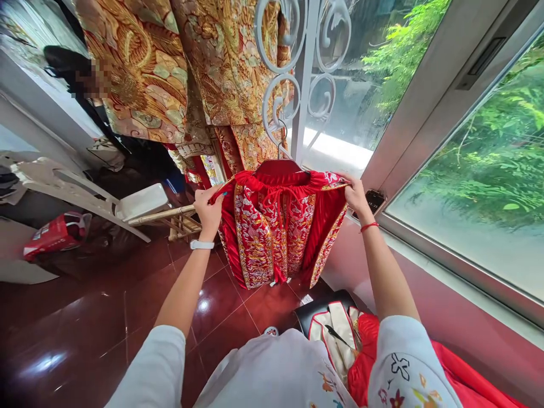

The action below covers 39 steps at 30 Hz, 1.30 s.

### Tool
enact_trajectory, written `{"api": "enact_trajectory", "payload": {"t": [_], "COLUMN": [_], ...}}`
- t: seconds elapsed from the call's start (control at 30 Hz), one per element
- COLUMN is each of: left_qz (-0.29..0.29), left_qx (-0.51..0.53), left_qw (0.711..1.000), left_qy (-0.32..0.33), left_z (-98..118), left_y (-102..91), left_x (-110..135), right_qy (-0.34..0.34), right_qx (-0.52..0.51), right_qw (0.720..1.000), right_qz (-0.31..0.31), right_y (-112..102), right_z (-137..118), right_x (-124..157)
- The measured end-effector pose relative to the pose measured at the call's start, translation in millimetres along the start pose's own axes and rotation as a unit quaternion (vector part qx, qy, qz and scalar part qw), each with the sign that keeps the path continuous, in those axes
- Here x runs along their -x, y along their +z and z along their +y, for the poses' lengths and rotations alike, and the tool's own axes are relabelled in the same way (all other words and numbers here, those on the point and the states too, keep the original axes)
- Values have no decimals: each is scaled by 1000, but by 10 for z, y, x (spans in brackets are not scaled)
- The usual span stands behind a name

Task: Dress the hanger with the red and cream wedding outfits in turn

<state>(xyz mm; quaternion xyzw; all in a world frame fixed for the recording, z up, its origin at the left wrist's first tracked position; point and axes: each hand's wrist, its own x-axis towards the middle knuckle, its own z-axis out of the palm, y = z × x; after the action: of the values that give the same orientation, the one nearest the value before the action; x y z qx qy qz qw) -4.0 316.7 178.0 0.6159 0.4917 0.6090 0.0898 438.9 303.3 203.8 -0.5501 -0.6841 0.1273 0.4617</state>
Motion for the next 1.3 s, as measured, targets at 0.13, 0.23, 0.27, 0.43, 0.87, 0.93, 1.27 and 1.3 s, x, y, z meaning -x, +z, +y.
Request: {"api": "enact_trajectory", "payload": {"t": [0.13, 0.23, 0.27, 0.43, 0.87, 0.93, 1.27, 1.3], "left_qz": [6, 18, 19, -51, -232, -257, -156, -174], "left_qx": [-35, -63, -70, -34, 15, 2, -113, -105], "left_qw": [999, 998, 997, 997, 972, 966, 976, 974], "left_qy": [11, 19, 15, -57, 25, 21, 106, 98], "left_z": [69, 180, 226, 359, 181, 127, 483, 444], "left_y": [123, 158, 182, 384, -270, -149, 383, 395], "left_x": [127, 254, 291, 330, -1098, -1101, -86, -132], "right_qy": [-17, 1, 18, 64, 62, 55, 9, -4], "right_qx": [67, 119, 117, 51, 53, 103, 222, 207], "right_qw": [997, 982, 977, 993, 991, 982, 971, 975], "right_qz": [32, 146, 176, 87, 105, 146, 94, 84], "right_y": [244, 464, 553, 1015, 577, 583, 341, 285], "right_z": [-41, -166, -215, -393, -336, -354, -208, -199], "right_x": [189, 429, 486, 454, 408, 447, 119, 62]}}
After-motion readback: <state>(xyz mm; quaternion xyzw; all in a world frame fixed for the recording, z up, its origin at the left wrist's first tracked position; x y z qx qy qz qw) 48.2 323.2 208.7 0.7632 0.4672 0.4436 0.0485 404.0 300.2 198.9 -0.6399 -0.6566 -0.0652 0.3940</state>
